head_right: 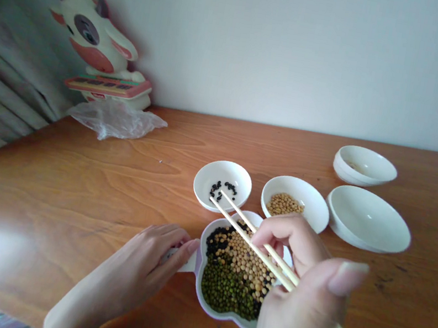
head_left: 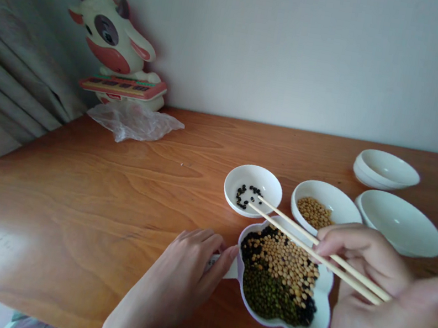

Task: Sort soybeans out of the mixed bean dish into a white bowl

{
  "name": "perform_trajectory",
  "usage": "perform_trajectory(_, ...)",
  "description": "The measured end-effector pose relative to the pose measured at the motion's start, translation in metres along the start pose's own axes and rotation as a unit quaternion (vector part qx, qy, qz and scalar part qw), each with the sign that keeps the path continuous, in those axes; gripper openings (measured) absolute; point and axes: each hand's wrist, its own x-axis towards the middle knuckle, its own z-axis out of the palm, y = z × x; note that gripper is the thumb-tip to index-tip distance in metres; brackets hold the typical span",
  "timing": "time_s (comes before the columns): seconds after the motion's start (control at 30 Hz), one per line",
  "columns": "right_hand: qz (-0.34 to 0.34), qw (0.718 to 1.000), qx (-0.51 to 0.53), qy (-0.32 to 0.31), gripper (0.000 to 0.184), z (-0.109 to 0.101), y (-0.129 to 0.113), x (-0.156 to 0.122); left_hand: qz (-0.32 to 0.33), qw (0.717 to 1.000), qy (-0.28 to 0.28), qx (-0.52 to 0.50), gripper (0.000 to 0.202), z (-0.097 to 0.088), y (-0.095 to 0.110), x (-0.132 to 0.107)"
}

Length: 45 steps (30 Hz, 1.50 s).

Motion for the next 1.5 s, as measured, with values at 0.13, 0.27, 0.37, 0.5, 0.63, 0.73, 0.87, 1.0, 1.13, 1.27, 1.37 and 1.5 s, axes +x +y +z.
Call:
perform_trajectory(0.13,-0.022,0.997,0.003,0.074,0.058,-0.026,0.011,-0.007,-0.010,1.000,-0.002,-0.002,0.045,0.000,-0.001,0.000)
perform_trajectory(0.27,0.024,0.998,-0.010,0.058,0.077,-0.046,0.014,-0.010,-0.012,1.000,-0.005,-0.014,0.048,0.001,-0.005,0.001)
perform_trajectory(0.37,0.054,0.997,-0.049,-0.022,0.078,-0.054,0.015,-0.008,-0.006,1.000,-0.003,-0.025,0.050,0.002,-0.008,0.002)
perform_trajectory(0.5,0.048,0.993,-0.070,-0.082,0.080,-0.061,0.019,-0.006,0.007,0.999,-0.001,-0.039,0.052,0.001,-0.010,0.003)
perform_trajectory(0.63,0.062,0.989,-0.047,-0.128,0.086,-0.063,0.022,-0.011,0.011,0.999,0.005,-0.043,0.052,0.001,-0.011,0.003)
perform_trajectory(0.73,0.059,0.987,-0.031,-0.148,0.077,-0.060,0.019,-0.011,0.012,0.999,0.006,-0.046,0.052,0.002,-0.013,0.003)
perform_trajectory(0.87,0.030,0.989,-0.040,-0.139,0.067,-0.054,0.011,-0.007,0.009,0.999,0.001,-0.045,0.053,0.002,-0.014,0.003)
perform_trajectory(1.0,0.031,0.991,-0.038,-0.127,0.065,-0.048,0.009,-0.006,0.006,0.999,-0.001,-0.042,0.054,0.002,-0.015,0.004)
perform_trajectory(1.13,0.044,0.991,-0.019,-0.123,0.067,-0.048,0.014,-0.009,0.004,0.999,-0.002,-0.043,0.054,0.002,-0.015,0.004)
perform_trajectory(1.27,0.036,0.989,-0.021,-0.139,0.070,-0.051,0.014,-0.010,0.013,0.999,0.001,-0.044,0.053,0.003,-0.017,0.005)
perform_trajectory(1.37,0.032,0.990,-0.036,-0.136,0.071,-0.050,0.011,-0.008,0.018,0.999,0.008,-0.044,0.052,0.005,-0.019,0.005)
perform_trajectory(1.5,0.027,0.989,-0.042,-0.136,0.070,-0.047,0.008,-0.005,0.018,0.999,0.015,-0.041,0.051,0.006,-0.020,0.005)
